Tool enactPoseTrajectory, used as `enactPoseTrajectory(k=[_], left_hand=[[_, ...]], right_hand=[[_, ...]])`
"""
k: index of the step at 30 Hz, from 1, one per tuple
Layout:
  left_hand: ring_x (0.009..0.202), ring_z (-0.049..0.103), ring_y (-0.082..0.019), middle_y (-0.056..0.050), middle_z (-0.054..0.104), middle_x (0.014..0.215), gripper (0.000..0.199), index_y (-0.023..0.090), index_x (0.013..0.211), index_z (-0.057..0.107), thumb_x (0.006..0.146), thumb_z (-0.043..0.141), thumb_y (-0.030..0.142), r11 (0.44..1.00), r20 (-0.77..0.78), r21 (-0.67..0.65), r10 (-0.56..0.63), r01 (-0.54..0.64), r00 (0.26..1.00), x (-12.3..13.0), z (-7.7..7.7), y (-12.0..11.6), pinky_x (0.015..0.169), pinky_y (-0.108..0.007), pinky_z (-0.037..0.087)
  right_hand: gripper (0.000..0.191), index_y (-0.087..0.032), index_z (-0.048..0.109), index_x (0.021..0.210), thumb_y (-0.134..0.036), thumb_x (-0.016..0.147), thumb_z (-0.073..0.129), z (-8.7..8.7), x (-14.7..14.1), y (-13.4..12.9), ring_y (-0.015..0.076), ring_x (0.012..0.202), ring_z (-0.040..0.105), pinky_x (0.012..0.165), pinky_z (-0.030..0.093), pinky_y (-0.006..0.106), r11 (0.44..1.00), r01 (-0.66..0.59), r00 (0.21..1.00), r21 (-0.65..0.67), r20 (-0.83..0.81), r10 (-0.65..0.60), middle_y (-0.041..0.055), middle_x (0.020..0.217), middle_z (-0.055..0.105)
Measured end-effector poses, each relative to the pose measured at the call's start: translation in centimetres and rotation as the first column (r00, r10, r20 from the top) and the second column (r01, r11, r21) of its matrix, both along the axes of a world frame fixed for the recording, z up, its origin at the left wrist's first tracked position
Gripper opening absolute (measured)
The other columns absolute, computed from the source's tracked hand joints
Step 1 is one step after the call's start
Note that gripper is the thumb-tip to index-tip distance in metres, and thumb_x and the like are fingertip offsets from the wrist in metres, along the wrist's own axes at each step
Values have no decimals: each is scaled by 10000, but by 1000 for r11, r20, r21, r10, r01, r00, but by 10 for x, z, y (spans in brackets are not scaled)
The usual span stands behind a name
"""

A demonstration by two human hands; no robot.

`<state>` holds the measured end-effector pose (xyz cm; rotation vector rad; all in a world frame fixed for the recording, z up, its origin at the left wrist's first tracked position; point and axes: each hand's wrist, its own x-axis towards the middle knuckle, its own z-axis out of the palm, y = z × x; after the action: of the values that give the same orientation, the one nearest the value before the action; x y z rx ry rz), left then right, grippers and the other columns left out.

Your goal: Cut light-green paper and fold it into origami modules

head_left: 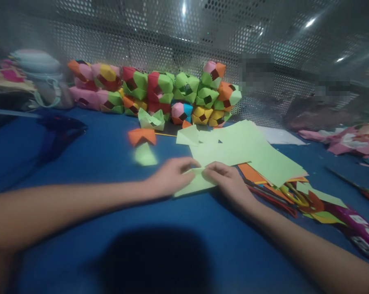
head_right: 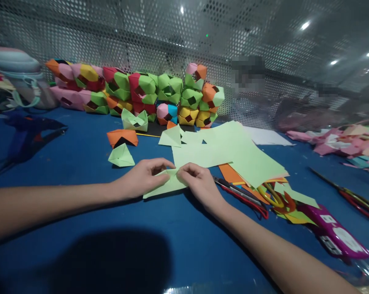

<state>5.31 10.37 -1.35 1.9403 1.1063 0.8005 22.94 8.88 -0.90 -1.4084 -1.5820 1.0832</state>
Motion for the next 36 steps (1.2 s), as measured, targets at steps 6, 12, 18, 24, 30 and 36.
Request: enactPoseTrajectory(k=[6, 12, 18, 24, 30, 36], left_hand=[[693, 540, -125, 7, 640, 777, 224, 173, 938, 670, 783, 511, 198, 1000, 21, 4, -1, 1, 1000, -7, 2, 3, 653, -241, 429], [687, 532, -129, 7, 629, 744, 202, 173, 910, 664, 771, 520, 201, 1000, 9, 17, 13, -13, 1000, -14, 1, 9, 631, -238, 423], [669, 525, -126, 6, 622, 733, 213, 169, 907, 662, 767, 503, 172, 1000, 3, 12, 18, -18, 1000, -14, 2, 8, 627, -242, 423], [675, 529, -127, 9, 622, 726, 214, 166, 910, 663, 756, 515, 153, 999, -22, 30, 29, -29, 999, -14, 4, 8, 645, -248, 429], [683, 532, -131, 4, 624, 722, 188, 172, 881, 660, 774, 508, 200, 999, -25, 46, 29, -28, 999, -13, 4, 8, 626, -241, 425], [677, 521, -126, 1, 623, 723, 180, 161, 864, 652, 764, 503, 168, 999, -28, 37, 32, -31, 999, -12, 3, 5, 632, -248, 418]], right_hand=[[216, -180, 640, 797, -355, 674, 608, -1, -2, 0, 124, 621, 478, 576, 393, 262, 997, -18, 1000, 73, 9, 18, -2, 686, 580], [211, -168, 645, 780, -340, 659, 629, 8, -11, 10, 128, 620, 501, 571, 404, 265, 998, -50, 998, 47, 43, 48, 11, 692, 607], [183, -163, 644, 702, -331, 631, 627, 10, -15, 16, 117, 595, 462, 555, 356, 258, 998, -50, 998, -30, -32, 49, -4, 644, 574], [240, -166, 651, 739, -398, 694, 606, -2, -11, 14, 121, 623, 458, 581, 340, 260, 999, -48, 989, -25, -139, 44, -7, 660, 557], [293, -162, 652, 763, -449, 706, 635, 0, -15, 10, 136, 671, 502, 611, 382, 264, 999, -40, 998, 30, -50, 42, 17, 726, 607], [285, -147, 668, 745, -428, 722, 622, -1, -16, 9, 114, 604, 458, 544, 353, 243, 999, -19, 1000, 32, 3, 18, 8, 665, 592]])
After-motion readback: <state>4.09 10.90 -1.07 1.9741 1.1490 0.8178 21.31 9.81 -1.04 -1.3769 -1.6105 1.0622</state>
